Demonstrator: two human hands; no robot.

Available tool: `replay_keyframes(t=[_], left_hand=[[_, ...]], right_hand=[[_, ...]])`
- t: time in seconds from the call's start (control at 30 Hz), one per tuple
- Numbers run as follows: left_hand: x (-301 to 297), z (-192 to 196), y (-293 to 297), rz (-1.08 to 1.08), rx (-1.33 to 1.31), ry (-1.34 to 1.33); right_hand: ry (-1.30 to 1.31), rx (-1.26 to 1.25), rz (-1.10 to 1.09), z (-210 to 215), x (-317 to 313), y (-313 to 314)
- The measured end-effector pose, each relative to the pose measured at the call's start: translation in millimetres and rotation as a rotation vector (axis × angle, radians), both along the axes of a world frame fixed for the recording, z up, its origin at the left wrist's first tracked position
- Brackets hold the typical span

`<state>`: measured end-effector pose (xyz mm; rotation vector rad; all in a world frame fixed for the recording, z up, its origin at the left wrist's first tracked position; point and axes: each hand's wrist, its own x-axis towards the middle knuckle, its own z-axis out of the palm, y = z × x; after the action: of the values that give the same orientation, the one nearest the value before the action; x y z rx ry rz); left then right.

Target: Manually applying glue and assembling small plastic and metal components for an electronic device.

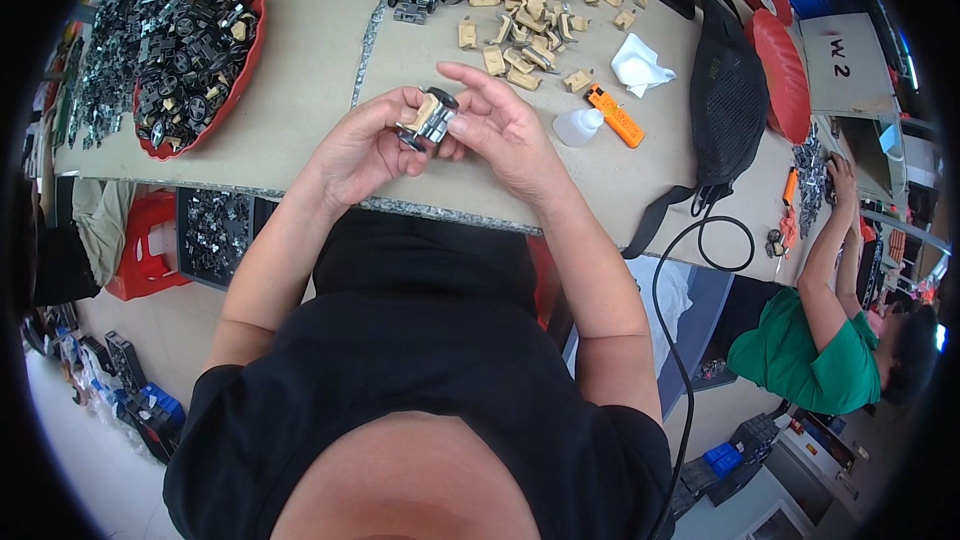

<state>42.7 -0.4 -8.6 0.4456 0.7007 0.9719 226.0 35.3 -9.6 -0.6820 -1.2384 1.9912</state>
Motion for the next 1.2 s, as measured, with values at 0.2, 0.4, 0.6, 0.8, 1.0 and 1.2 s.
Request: replay_keyframes(t=[0.2,0.4,0.6,0.8,1.0,1.2], left_hand=[[-5,-7,-1,-0.039,-0.069,-0.143],[-7,-3,1,-0.109,-0.102,-0.095],[0,1,-2,-0.031,-0.004,-0.013],[11,-13,-14,0.234,0.418,0.277],[17,-9,-13,0.31,0.488,0.454],[7,-7,-14,0.19,0.45,0.386]], right_hand=[[-0.029,0.029,0.107,-2,3,2],[0.001,0.125,0.086,-4,-1,-4],[-0.051,0.14,0.025,-7,2,-2],[-0.097,0.05,-0.025,-15,1,0],[-0.195,0.088,-0.052,-13,0,0],[-0.283,0.101,-0.027,-13,1,2]])
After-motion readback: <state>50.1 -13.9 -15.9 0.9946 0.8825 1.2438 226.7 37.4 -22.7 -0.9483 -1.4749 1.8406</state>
